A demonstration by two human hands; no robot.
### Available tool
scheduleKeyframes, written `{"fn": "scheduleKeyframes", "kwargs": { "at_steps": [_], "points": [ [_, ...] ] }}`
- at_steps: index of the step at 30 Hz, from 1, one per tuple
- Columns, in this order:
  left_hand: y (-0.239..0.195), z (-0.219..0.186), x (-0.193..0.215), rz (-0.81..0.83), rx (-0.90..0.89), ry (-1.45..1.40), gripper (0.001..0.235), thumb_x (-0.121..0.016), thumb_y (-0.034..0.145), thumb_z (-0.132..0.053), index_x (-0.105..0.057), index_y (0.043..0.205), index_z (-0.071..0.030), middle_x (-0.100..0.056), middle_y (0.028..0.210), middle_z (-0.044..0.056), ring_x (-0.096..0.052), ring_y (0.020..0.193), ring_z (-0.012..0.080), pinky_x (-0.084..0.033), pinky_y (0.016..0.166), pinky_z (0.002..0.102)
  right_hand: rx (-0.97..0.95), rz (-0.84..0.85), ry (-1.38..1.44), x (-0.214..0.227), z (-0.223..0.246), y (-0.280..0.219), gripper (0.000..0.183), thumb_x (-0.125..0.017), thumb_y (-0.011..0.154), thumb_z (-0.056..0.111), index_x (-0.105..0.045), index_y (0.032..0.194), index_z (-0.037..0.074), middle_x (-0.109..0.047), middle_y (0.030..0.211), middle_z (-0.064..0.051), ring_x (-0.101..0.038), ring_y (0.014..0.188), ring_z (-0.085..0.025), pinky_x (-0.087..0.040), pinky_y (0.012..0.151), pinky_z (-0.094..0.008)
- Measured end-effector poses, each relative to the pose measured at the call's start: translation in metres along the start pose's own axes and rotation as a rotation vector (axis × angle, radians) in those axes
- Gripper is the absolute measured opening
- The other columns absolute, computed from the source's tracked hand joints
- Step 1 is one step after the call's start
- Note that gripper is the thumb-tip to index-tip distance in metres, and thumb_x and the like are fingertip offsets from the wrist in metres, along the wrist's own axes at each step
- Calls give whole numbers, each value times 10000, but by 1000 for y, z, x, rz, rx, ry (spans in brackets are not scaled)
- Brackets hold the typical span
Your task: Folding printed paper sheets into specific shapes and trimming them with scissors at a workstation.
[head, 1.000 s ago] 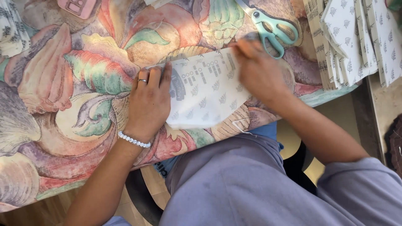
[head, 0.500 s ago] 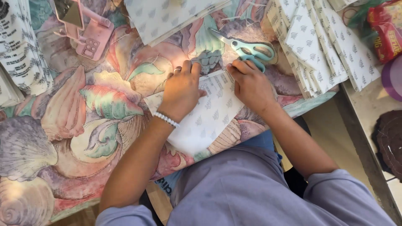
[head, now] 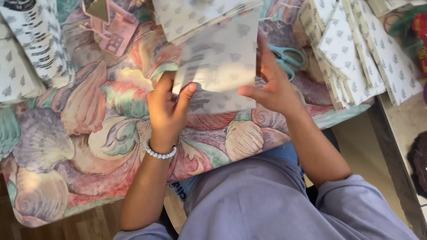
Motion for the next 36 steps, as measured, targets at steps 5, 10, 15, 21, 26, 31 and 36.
{"fn": "scheduleKeyframes", "kwargs": {
  "at_steps": [5, 10, 15, 21, 26, 31, 36],
  "points": [
    [-17, 17, 26, -283, -52, -90, 290, -624, 1046, -267, -662, 1213, -34, -689, 863, -1, -413, 555, 50, -331, 492, 229, -119, 63, 27, -31, 13, 25, 497, -670, 961, 321, -554, 1414, 152, -638, 1360, -62, -642, 1226, -258, -610, 968, -415],
    [-12, 24, 13, -205, -120, -75, 137, -577, 1073, -194, -621, 1052, -66, -561, 713, -36, -423, 573, 65, -332, 525, 258, -203, -37, -121, -33, -1, 28, 385, -692, 916, 350, -700, 1231, 128, -752, 1174, 4, -680, 1102, -178, -503, 899, -332],
    [-30, 15, 14, -243, -124, -137, 177, -611, 1026, -177, -531, 913, -67, -487, 658, -34, -414, 522, 61, -317, 457, 237, -165, 38, -235, -14, 18, 30, 333, -750, 894, 281, -728, 1190, 128, -779, 1049, 20, -681, 913, -121, -515, 787, -295],
    [-45, 5, 41, -64, -64, -763, 980, -610, 899, -808, -492, 1420, 13, -634, 1369, 153, -656, 1190, 245, -573, 1041, 390, -209, 812, -663, -20, 41, 63, 356, -780, 818, 404, -730, 1088, 178, -775, 881, 37, -659, 793, -107, -489, 676, -309],
    [-28, 47, 34, 109, 211, -520, 459, -737, 911, -182, -602, 1320, -22, -716, 1238, 121, -696, 1163, 191, -589, 996, 278, -314, 1197, -1062, -66, 16, 78, 248, -762, 900, 336, -654, 992, 133, -611, 852, -2, -550, 740, -192, -407, 654, -337],
    [-31, 72, 23, 100, 204, -75, 677, -886, 726, -329, -659, 1301, -53, -784, 1094, 104, -775, 928, 148, -647, 889, 265, -240, 1242, -1210, -96, -17, 87, 279, -760, 887, 192, -684, 1135, 90, -730, 1043, -76, -671, 935, -273, -524, 726, -403],
    [-19, 79, 24, 140, 496, -204, 559, -552, 932, -455, -689, 1273, -33, -781, 1075, 94, -750, 843, 154, -637, 732, 264, -249, 1193, -1282, -102, -23, 81, 138, -558, 852, -2, -665, 861, 84, -553, 716, -34, -478, 627, -203, -376, 527, -334]
  ]
}}
Point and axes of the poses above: each hand's wrist, its own y-axis towards the middle knuckle, its own x-axis out of the back of the hand, z = x × y, the point moved 10 cm from there along y, towards the middle knuckle
